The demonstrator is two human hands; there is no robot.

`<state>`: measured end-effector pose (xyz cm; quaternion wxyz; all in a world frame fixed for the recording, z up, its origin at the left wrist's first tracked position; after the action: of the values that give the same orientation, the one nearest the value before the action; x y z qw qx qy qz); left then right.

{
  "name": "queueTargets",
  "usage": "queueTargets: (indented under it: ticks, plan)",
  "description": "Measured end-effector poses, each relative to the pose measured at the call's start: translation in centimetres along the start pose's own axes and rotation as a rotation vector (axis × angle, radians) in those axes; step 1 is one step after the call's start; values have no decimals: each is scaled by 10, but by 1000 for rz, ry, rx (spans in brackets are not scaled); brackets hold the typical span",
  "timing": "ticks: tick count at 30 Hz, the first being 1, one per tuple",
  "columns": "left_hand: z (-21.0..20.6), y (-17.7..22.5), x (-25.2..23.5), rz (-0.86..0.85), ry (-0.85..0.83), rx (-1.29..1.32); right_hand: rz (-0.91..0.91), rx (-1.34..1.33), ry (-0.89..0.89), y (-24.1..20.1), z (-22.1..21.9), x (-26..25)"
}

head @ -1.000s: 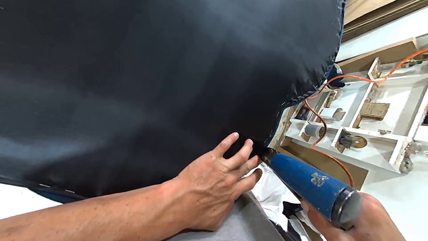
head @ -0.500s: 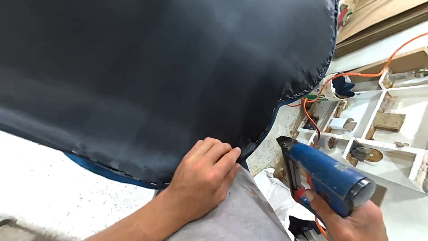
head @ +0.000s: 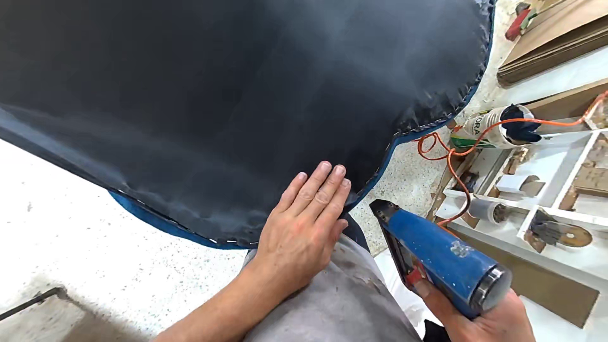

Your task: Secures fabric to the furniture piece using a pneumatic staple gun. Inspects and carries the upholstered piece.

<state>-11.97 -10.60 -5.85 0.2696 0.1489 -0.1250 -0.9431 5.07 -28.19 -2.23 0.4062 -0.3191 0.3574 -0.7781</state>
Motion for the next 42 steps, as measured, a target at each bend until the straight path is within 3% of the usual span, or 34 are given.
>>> queueTargets:
  ticks: [5, 17, 25, 42]
  plan:
    - [-15, 2, -4, -149, -214, -11, 36, 35, -31, -4, -2, 1]
    - [-20, 20, 33, -207, -174, -7, -30, 60, -1, -26, -5, -8]
    - [-15, 19, 34, -239, -155, 82, -69, 280, -136, -49, -13, -22]
    - [-10, 16, 42, -282, -129, 196, -213, 355, -177, -40, -18, 0]
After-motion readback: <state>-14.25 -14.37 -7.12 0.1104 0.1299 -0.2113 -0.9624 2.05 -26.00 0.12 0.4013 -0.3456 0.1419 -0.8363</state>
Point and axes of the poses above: each hand's wrist, its own x-axis away from the middle knuckle, its own z-axis out of the back of the hand, y = z × x, the point moved 9 cm from there along -x, towards the middle knuckle, and after that the axes turned 5 degrees about -x, right-handed, at the moved point
